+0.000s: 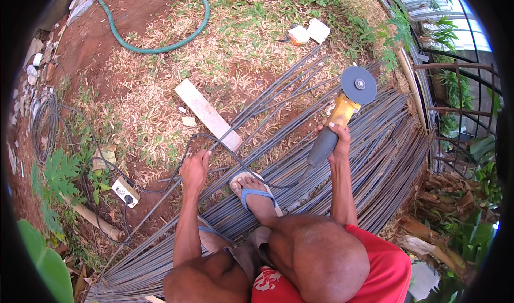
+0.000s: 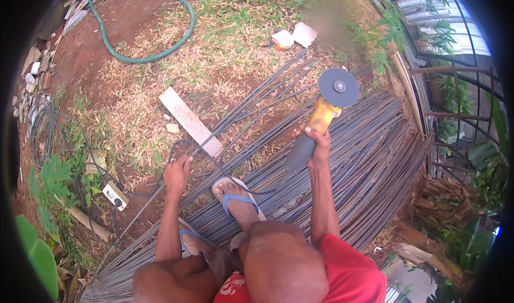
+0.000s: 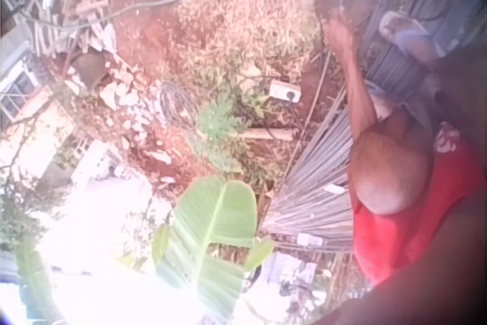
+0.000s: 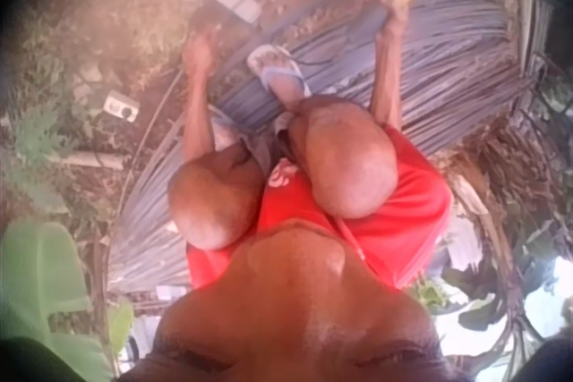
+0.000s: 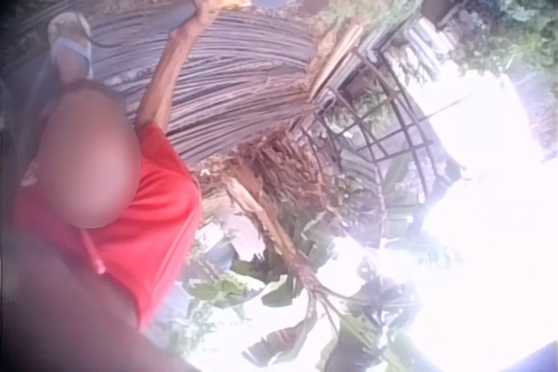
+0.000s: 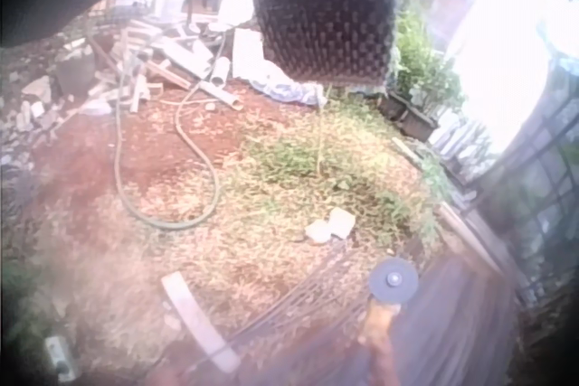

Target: The person uses an angle grinder to cut multiple metal rods laid on the ground. They position each rod on a wooden block, activate the grinder, and cut through the metal, producing sparks. The cut pieces are set aside as the process repeats.

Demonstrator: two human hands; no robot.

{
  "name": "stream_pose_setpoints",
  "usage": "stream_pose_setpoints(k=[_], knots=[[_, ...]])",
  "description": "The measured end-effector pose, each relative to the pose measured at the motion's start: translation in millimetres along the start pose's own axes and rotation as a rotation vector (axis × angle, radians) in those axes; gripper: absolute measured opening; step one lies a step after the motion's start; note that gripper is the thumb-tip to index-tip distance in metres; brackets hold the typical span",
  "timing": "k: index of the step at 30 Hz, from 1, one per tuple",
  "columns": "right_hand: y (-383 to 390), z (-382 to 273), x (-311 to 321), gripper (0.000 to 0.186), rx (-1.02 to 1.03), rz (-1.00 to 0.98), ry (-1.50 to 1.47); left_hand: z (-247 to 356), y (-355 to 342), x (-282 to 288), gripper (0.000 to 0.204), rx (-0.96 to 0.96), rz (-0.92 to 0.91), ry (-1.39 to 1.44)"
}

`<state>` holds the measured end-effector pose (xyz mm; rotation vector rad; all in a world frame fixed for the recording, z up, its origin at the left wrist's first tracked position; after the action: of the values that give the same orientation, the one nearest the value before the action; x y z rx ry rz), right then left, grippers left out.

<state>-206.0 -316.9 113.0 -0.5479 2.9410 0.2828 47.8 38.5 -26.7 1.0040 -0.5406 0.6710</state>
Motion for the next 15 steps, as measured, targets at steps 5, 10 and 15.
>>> stream_pose_setpoints(k=[5, 10, 15], knots=[[0, 1, 0, 0.044, 0.007, 0.009, -0.009, 0, 2, 3, 0.031, -0.009, 0.011, 0.036], [2, 7, 11, 0.042, -0.014, -0.018, 0.056, -1, 3, 3, 0.032, 0.015, -0.013, 0.08], [7, 3, 0, 0.048, -0.029, -0.105, 0.204, -4, 2, 1, 0.029, -0.02, 0.027, 0.063]])
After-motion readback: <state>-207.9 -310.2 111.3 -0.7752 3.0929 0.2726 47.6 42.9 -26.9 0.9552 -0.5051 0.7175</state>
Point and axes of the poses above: each hand's wrist, its own y-axis away from the middle knuckle, its own x-axis out of the back of the hand, z = x × y, the point moved 9 cm from there along -y, towards the middle knuckle, and after that the axes turned 13 degrees about x, right-handed, at the moved point
